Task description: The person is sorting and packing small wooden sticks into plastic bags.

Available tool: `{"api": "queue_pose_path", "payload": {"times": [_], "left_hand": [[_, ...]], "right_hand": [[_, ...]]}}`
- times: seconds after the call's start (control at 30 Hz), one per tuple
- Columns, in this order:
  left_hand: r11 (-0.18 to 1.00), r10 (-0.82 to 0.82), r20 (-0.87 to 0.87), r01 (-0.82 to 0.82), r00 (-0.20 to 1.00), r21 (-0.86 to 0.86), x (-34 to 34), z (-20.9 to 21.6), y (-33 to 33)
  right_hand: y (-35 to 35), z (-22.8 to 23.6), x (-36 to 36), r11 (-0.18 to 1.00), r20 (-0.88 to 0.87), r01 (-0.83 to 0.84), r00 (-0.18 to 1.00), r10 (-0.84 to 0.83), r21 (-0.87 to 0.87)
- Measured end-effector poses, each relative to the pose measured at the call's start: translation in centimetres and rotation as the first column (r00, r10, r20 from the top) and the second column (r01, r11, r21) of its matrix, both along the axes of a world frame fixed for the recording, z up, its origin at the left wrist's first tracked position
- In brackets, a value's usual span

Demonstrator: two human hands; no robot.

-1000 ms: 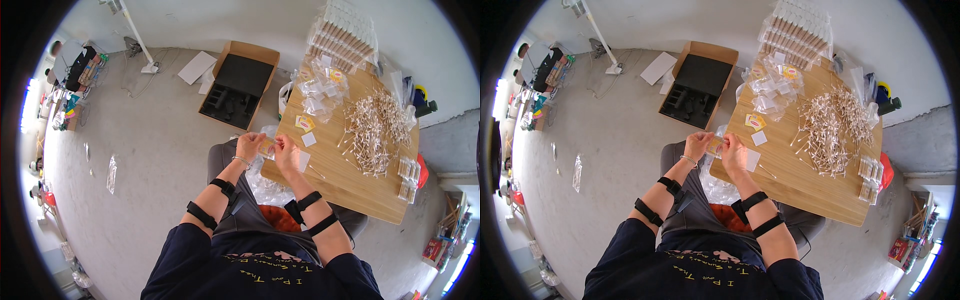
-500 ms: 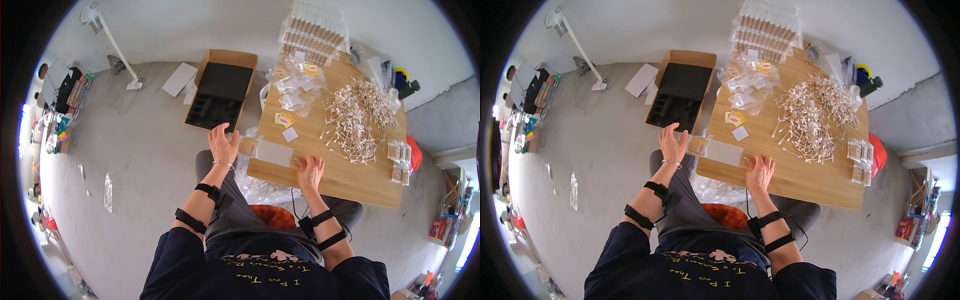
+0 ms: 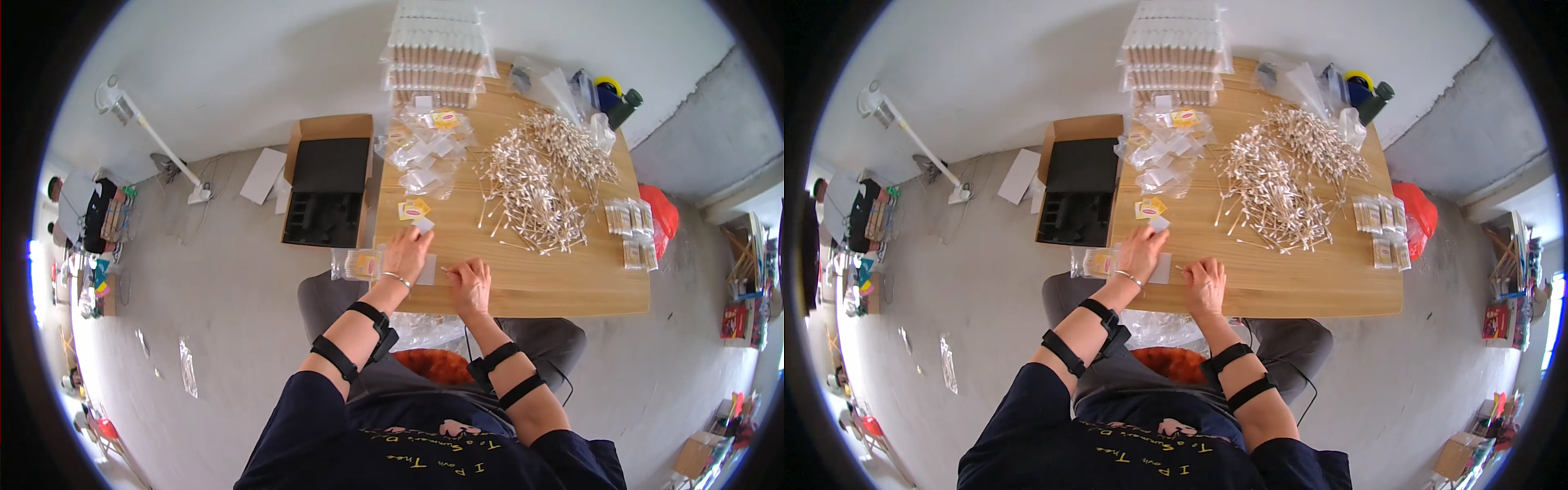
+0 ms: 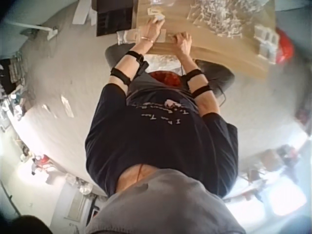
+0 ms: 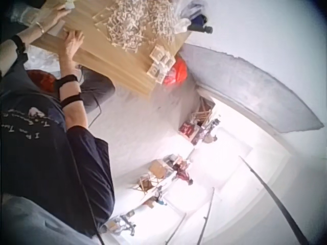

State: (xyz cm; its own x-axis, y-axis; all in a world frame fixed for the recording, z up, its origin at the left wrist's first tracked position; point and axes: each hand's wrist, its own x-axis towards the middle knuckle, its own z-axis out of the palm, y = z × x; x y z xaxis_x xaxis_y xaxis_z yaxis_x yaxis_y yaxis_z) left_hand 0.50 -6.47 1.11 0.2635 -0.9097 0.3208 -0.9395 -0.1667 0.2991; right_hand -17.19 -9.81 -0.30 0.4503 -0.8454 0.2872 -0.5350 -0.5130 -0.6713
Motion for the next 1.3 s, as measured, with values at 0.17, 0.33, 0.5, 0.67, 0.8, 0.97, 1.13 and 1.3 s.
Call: {"api": "queue_pose_path", "payload": {"times": [0.17,0.33,0.5,0.67,0.8,0.97,1.13,1.3], "left_hand": [[0.994,0.095,0.045,-0.098,0.994,0.053,0.0,0.2,0.6],[0.997,-0.083,0.041,0.082,0.996,0.012,-2.4,-0.2,1.7],[0.98,-0.186,-0.168,0.17,0.968,-0.103,-4.0,0.5,2.3],[0.957,-0.29,-0.209,0.281,0.934,-0.07,-5.2,0.1,4.1],[0.962,-0.26,-0.21,0.234,0.943,-0.141,-5.5,-0.6,4.5],[0.945,-0.285,-0.203,0.241,0.937,-0.22,-5.6,-0.6,4.1],[0.948,-0.28,-0.177,0.243,0.943,-0.207,-5.4,-0.9,4.2],[0.968,-0.226,-0.181,0.201,0.957,-0.148,-5.3,-0.7,4.4]], "right_hand": [[0.4,0.3,0.2,1.0,-0.026,-0.004,1.0,0.003,-0.022],[0.7,0.5,0.9,0.996,-0.011,-0.069,0.998,0.068,-0.06],[-0.2,0.0,0.1,0.993,-0.009,-0.114,0.993,0.114,-0.006],[-5.2,0.7,-3.0,0.976,-0.075,0.125,0.987,-0.14,-0.178],[-9.3,1.3,-6.7,0.901,-0.175,0.409,0.885,-0.431,-0.147],[-10.0,0.8,-6.8,0.939,-0.147,0.331,0.928,-0.342,-0.095],[-6.5,-0.1,-3.0,0.963,-0.049,0.253,0.965,-0.258,-0.088],[-2.6,-0.2,-0.8,0.991,-0.028,0.109,0.993,-0.111,-0.076]]}}
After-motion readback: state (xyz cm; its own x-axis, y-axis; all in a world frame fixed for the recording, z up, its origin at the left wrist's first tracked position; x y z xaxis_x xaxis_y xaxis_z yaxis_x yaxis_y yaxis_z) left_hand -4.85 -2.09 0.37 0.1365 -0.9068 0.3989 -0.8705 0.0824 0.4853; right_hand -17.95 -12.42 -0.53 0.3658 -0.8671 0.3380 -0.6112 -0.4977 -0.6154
